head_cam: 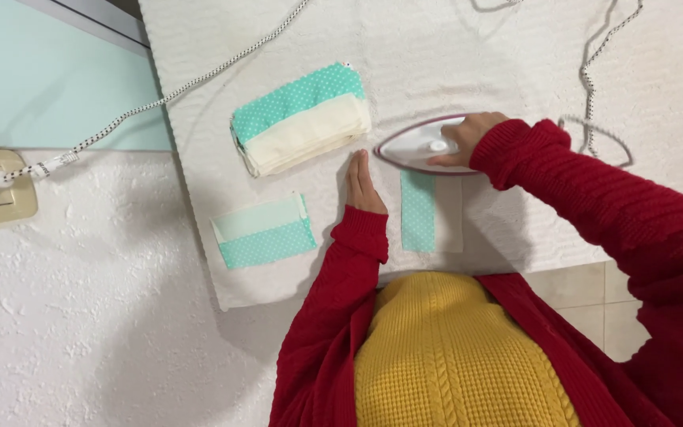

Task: Ironing and pressing small fabric strips on a flat surface.

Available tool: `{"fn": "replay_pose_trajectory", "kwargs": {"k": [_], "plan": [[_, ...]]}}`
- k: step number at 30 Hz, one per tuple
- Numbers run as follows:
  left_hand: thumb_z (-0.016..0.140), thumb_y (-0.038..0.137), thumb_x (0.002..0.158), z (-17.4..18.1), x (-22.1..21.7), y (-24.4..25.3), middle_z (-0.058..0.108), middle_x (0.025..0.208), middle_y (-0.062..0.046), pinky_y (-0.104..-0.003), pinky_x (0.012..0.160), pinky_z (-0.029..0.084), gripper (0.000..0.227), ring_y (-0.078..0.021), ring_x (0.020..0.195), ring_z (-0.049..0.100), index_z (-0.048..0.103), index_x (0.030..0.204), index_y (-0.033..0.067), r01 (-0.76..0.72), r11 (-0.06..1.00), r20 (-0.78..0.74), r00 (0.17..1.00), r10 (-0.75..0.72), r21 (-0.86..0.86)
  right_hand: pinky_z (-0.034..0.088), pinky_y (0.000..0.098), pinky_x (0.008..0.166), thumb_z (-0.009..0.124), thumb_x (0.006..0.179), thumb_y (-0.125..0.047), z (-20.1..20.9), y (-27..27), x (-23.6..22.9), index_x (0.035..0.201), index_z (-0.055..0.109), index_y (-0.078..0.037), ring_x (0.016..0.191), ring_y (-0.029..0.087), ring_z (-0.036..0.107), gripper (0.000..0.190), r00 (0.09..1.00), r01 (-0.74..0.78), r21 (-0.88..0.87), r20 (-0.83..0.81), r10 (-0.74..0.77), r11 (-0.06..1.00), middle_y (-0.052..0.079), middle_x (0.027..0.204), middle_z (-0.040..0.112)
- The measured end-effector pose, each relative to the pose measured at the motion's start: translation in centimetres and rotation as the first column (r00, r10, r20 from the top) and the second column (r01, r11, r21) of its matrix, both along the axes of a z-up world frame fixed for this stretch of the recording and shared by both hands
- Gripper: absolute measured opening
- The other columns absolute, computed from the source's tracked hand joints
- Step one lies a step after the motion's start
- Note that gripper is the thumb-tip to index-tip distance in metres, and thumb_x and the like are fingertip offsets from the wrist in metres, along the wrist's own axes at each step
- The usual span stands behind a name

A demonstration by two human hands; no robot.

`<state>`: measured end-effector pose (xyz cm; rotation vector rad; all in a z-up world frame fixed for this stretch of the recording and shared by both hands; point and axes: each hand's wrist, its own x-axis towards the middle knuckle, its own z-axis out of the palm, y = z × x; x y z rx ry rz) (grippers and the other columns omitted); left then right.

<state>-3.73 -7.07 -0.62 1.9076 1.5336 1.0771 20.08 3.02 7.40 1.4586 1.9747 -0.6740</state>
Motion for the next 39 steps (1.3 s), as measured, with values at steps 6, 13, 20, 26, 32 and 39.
{"fn": "replay_pose_trajectory", "kwargs": {"k": [6, 13, 20, 26, 32, 39], "plan": [[0.044, -0.023, 0.085, 0.3, 0.0, 0.0, 0.041, 0.153, -0.023, -0.047, 0.122, 0.039, 0.072, -0.0403, 0.144, 0.042, 0.032, 0.153, -0.0019, -0.005, 1.000, -0.029, 1.000, 0.006, 0.023, 0.058, 0.0396, 0.050, 0.046, 0.083, -0.085, -0.8, 0.1, 0.1, 0.117, 0.072, -0.012, 0.058, 0.023, 0.071, 0.085, 1.000, 0.000, 0.048, -0.021, 0.001, 0.999, 0.012, 0.072, 0.075], [0.046, -0.021, 0.086, 0.4, 0.0, -0.1, 0.041, 0.153, -0.023, -0.046, 0.122, 0.039, 0.072, -0.0404, 0.144, 0.043, 0.032, 0.153, -0.0025, -0.009, 1.000, -0.010, 1.000, 0.009, 0.030, 0.058, 0.0385, 0.046, 0.045, 0.084, -0.085, -0.5, 0.2, -0.4, 0.116, 0.073, -0.011, 0.056, 0.023, 0.071, 0.086, 1.000, -0.003, 0.042, -0.007, 0.003, 0.999, 0.013, 0.072, 0.074], [0.045, -0.019, 0.086, 0.9, 0.0, 0.0, 0.040, 0.153, -0.024, -0.046, 0.121, 0.039, 0.070, -0.0409, 0.143, 0.042, 0.032, 0.152, -0.0035, 0.001, 1.000, -0.016, 1.000, 0.000, 0.030, 0.058, 0.0400, 0.050, 0.046, 0.083, -0.085, 0.3, 0.3, -1.0, 0.115, 0.073, -0.012, 0.062, 0.025, 0.072, 0.084, 1.000, 0.004, 0.036, 0.015, -0.005, 0.999, 0.013, 0.074, 0.075], [0.045, -0.020, 0.086, 0.7, -0.2, 0.1, 0.040, 0.154, -0.019, -0.044, 0.123, 0.038, 0.070, -0.0369, 0.146, 0.041, 0.036, 0.152, -0.0008, 0.035, 0.999, -0.048, 0.998, -0.034, 0.022, 0.059, 0.0396, 0.048, 0.047, 0.086, -0.081, -0.1, -0.4, 0.7, 0.117, 0.071, -0.011, 0.057, 0.023, 0.071, 0.080, 0.995, 0.103, -0.003, 0.006, -0.103, 0.995, 0.013, 0.073, 0.074], [0.058, 0.008, 0.092, 1.3, -0.2, 0.4, 0.035, 0.162, -0.003, -0.055, 0.128, 0.017, 0.069, -0.0284, 0.153, 0.027, 0.032, 0.155, 0.0144, 0.321, 0.947, -0.527, 0.810, -0.258, 0.030, 0.059, 0.0403, 0.048, 0.046, 0.086, -0.081, -0.6, -3.1, 3.7, 0.115, 0.071, -0.011, 0.055, 0.023, 0.070, 0.080, 0.979, 0.201, 0.016, 0.027, -0.202, 0.979, 0.014, 0.071, 0.073], [0.060, 0.041, 0.103, 0.7, 0.3, 0.1, 0.024, 0.168, 0.002, -0.054, 0.128, 0.006, 0.081, -0.0275, 0.157, 0.012, 0.013, 0.162, 0.0122, 0.328, 0.943, -0.612, 0.735, -0.291, -0.055, 0.062, 0.0431, 0.052, 0.044, 0.085, -0.084, 0.3, -5.6, 7.0, 0.112, 0.070, -0.007, 0.058, 0.027, 0.073, 0.086, 0.948, 0.308, 0.022, 0.081, -0.309, 0.951, 0.018, 0.068, 0.073]]}}
